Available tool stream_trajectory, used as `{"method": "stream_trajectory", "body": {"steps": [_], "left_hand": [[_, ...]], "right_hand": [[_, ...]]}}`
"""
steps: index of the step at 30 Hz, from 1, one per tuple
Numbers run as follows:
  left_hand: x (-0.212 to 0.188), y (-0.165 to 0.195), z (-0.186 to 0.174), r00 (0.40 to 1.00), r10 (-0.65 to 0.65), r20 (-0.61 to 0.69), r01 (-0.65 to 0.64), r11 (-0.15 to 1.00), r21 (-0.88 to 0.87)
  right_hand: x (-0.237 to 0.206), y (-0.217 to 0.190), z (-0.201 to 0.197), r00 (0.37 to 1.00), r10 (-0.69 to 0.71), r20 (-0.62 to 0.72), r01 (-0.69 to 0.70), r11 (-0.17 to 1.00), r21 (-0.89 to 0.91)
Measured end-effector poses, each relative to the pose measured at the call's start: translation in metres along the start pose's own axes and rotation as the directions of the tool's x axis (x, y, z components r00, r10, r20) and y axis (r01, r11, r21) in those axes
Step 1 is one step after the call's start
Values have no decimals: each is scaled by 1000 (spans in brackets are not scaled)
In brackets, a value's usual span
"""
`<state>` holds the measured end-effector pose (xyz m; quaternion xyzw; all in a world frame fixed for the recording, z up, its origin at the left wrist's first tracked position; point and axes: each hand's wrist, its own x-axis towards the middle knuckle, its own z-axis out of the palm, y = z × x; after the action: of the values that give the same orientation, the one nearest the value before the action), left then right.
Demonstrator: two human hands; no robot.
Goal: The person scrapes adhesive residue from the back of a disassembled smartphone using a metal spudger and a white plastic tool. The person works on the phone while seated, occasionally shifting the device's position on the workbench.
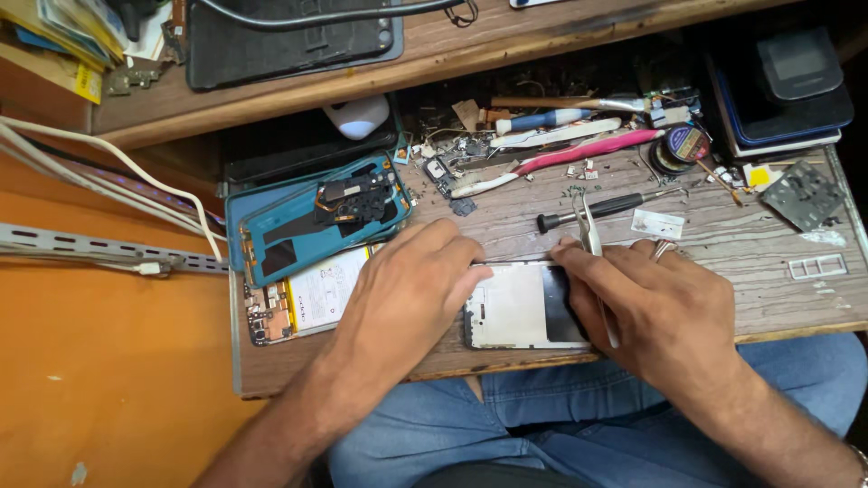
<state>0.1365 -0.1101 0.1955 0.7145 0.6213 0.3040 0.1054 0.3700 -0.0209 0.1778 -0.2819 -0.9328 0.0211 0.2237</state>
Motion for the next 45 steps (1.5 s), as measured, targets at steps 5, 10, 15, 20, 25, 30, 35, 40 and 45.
{"method": "stream_trajectory", "body": {"steps": [5,10,15,20,25,30,35,40,45], "left_hand": [[5,1,4,997,72,16,-73,994,77],[5,11,16,986,154,65,-167,913,372],[-2,14,20,980,186,70,-196,849,491],[-4,11,22,984,164,65,-175,866,468],[-6,8,15,996,80,51,-91,957,275],[-5,5,10,997,70,23,-73,990,123],[-4,1,7,998,55,-29,-54,998,36],[-2,-1,3,999,32,-11,-32,999,-29],[-1,-2,-1,1000,10,-3,-10,994,-104]], "right_hand": [[-1,0,1,1000,2,0,-2,1000,-1],[-1,1,1,1000,-4,-7,4,1000,1],[-1,1,1,1000,-3,-11,3,1000,-12],[-3,2,1,1000,-3,-3,3,1000,-17],[-3,2,2,1000,-1,5,1,1000,6],[-3,2,1,1000,-5,2,5,1000,3],[-4,2,3,1000,-5,8,5,1000,-10],[-4,2,3,1000,-9,7,10,1000,-25],[-4,3,3,1000,-13,0,13,1000,-8]]}}
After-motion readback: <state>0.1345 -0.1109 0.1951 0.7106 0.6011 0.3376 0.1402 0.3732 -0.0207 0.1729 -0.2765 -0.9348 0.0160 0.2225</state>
